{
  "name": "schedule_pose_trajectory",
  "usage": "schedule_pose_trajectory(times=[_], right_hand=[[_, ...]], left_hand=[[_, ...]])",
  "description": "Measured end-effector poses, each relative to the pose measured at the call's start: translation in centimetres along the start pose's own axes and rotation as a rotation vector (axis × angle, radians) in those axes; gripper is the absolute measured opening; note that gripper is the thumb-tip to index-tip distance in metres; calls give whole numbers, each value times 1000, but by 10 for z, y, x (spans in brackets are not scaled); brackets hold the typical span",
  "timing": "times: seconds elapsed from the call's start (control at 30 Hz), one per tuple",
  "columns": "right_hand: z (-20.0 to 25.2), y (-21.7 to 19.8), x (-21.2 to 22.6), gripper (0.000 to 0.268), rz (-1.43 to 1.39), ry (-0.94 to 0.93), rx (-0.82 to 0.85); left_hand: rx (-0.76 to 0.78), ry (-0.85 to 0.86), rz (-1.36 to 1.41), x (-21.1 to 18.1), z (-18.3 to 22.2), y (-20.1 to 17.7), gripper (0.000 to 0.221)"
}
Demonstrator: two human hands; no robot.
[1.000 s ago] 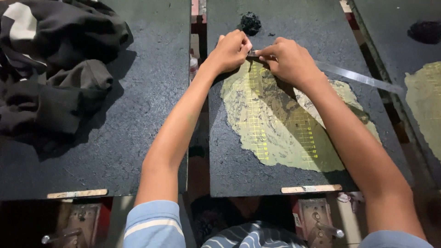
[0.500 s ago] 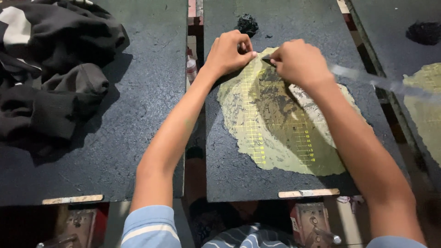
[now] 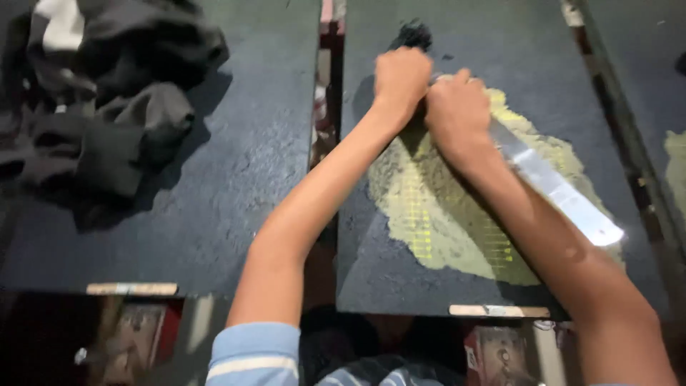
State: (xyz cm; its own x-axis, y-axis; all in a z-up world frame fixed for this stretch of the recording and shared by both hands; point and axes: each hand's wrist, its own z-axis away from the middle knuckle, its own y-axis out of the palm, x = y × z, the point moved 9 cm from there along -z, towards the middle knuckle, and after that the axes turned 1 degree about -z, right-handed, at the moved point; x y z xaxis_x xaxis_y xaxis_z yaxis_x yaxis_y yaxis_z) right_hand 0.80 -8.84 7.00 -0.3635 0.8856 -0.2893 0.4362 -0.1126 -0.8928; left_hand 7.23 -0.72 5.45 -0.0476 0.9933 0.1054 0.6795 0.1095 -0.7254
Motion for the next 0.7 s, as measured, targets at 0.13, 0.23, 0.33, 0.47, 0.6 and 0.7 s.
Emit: schedule_pose_trajectory(times=[0.13,0.23,0.33,0.47,0.6,0.7], right_hand=[[6,-10,-5,13,-116,35,87],[11,-13,-11,16,-159,70,-70],[13,-15,-12,12,-135,89,-128],[15,-16,-19,3,-144,89,-252],[9,-25,-34,13,-261,162,-167],[1,-9,-48,20,-359,246,-52]], left_hand=[[-102,-34,-83,-7,4,-13,52],[91,-33,-53,-5,2,-13,4],[110,-101,-91,-6,-6,7,25],[460,10,83,13,-22,9,20],[672,-1,550,40,-28,-23,26],[800,30,718,40,-17,-52,53]])
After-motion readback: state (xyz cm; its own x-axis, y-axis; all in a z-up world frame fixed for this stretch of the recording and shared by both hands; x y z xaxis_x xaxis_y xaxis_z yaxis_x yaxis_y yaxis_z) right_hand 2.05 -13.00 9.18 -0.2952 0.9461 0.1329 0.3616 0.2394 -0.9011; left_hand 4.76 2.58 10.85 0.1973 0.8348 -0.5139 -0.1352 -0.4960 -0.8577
